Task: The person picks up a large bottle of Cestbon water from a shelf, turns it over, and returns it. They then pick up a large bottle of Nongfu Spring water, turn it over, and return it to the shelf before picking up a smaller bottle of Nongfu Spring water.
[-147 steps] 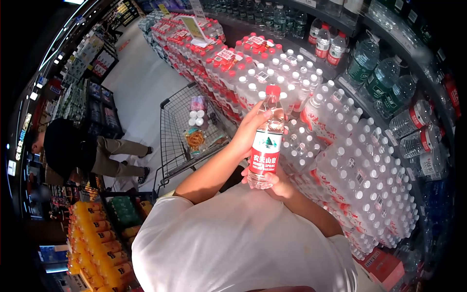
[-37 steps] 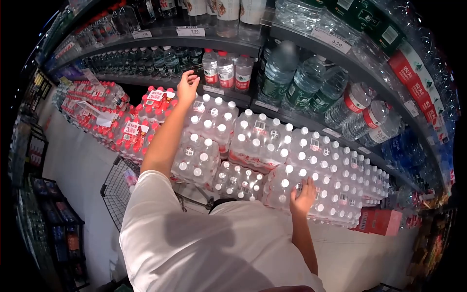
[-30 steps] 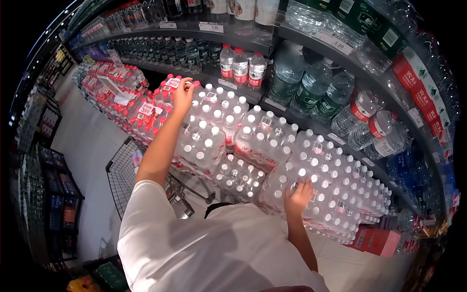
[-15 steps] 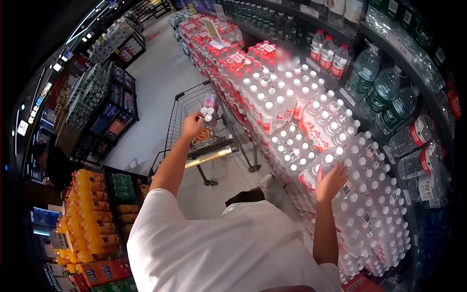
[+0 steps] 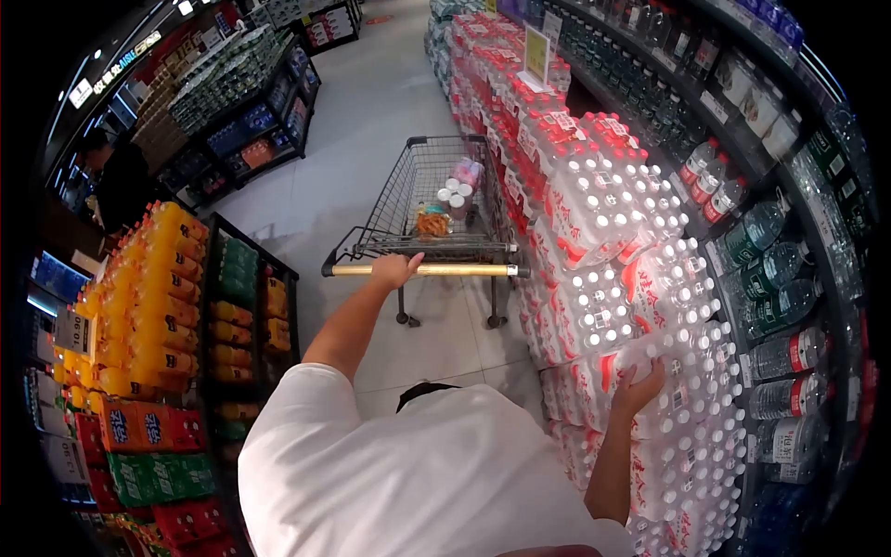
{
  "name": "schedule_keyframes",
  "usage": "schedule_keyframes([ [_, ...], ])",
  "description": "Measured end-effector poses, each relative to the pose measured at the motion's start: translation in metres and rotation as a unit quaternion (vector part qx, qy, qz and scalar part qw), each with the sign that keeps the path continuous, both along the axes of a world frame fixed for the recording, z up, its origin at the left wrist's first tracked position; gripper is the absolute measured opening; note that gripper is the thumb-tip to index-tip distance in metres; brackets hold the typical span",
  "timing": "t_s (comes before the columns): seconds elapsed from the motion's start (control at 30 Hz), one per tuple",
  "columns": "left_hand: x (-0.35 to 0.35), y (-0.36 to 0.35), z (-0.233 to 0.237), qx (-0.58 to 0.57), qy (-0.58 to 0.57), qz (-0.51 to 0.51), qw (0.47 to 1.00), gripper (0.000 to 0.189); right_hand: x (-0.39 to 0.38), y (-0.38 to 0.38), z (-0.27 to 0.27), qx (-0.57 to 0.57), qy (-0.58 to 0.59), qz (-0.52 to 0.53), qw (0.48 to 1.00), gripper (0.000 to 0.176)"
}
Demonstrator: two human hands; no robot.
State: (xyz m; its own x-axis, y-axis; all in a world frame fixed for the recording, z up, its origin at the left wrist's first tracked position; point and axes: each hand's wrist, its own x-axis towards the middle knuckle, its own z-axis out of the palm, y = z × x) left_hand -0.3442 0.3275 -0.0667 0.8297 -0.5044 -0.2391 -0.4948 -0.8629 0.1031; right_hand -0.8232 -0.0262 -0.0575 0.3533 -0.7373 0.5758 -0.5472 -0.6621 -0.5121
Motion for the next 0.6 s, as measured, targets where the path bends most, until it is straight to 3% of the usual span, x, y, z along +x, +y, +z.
schedule_keyframes([
  [0.1, 0.001, 0.011, -0.011, -0.047, 0.018, -0.042, 0.998, 0.079, 0.035, 0.049, -0.023, 0.016, -0.024, 0.061, 0.998, 0.045],
  [0.3, -0.029, 0.043, 0.012, -0.071, 0.046, -0.122, 0.989, 0.075, 0.111, 0.173, -0.022, 0.064, 0.095, 0.204, 0.972, 0.047],
  [0.4, -0.047, 0.070, 0.016, -0.084, 0.045, -0.164, 0.982, 0.067, 0.129, 0.218, -0.044, 0.143, 0.069, 0.216, 0.963, 0.049],
  [0.47, -0.056, 0.091, 0.001, -0.107, 0.035, -0.173, 0.978, 0.064, 0.136, 0.237, -0.061, 0.270, -0.014, 0.180, 0.946, 0.051],
  [0.5, -0.061, 0.102, -0.006, -0.119, 0.032, -0.178, 0.976, 0.062, 0.138, 0.245, -0.074, 0.330, -0.055, 0.160, 0.929, 0.052],
  [0.53, -0.067, 0.111, -0.003, -0.113, 0.044, -0.175, 0.977, 0.059, 0.137, 0.243, -0.116, 0.426, -0.161, 0.143, 0.879, 0.040],
  [0.6, -0.077, 0.131, -0.002, -0.106, 0.068, -0.180, 0.976, 0.058, 0.134, 0.253, -0.099, 0.602, -0.212, 0.042, 0.769, 0.035],
])
